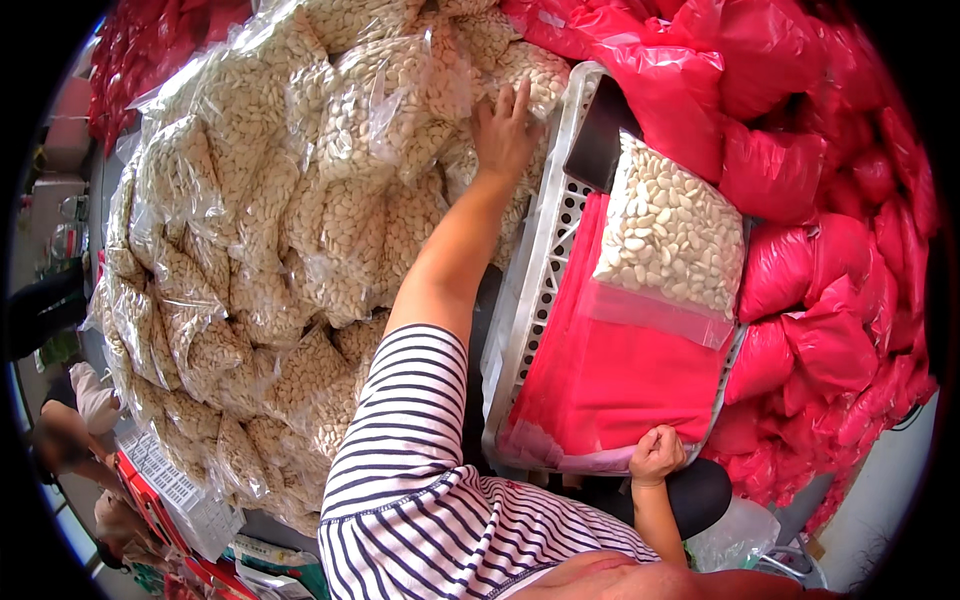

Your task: The person sorts peeled garlic cloves from a large pile on the floor into smaller pink and clear plastic bags.

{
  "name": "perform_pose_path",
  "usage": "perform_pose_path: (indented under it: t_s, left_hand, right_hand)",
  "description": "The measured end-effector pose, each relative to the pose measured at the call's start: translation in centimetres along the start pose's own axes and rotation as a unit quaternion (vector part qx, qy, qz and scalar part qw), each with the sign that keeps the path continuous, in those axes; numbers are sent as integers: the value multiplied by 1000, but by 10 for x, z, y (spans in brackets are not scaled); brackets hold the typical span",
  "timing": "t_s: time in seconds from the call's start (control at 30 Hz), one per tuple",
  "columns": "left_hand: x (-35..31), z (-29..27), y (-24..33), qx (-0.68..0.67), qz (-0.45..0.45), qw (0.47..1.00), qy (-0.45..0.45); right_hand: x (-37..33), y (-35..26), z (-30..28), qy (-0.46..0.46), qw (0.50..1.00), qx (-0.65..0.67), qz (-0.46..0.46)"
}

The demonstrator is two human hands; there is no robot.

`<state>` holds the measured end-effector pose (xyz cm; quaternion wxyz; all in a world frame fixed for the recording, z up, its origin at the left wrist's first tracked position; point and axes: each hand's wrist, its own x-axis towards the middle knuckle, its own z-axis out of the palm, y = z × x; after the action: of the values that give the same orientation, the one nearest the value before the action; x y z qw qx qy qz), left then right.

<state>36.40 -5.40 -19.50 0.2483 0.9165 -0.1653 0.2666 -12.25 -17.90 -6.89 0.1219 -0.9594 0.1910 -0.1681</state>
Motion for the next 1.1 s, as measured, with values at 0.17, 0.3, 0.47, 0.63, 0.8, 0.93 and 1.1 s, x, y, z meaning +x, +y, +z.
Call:
perform_pose_path:
  t_s: [0.17,0.3,0.47,0.63,0.8,0.93,1.1]
  left_hand:
    - [42,8,-24,-117,-34,992,-22]
    - [85,35,-51,-105,-65,991,43]
    - [114,15,-69,-153,-97,979,95]
    - [92,-84,-61,-220,-142,961,87]
    - [36,-209,-51,-321,-251,912,43]
    - [-35,-339,-83,-325,-276,905,-7]
    - [-145,-483,-145,-89,-321,815,-475]
  right_hand:
    - [3,-2,0,-12,1000,-3,7]
    - [5,3,0,3,1000,-7,-20]
    - [7,-2,-3,-8,1000,-9,-15]
    - [10,-3,-4,-13,1000,-8,-22]
    - [5,-2,-6,-1,1000,-2,-22]
    - [2,0,-5,-6,1000,-2,-2]
    - [3,-3,-4,-10,1000,15,23]
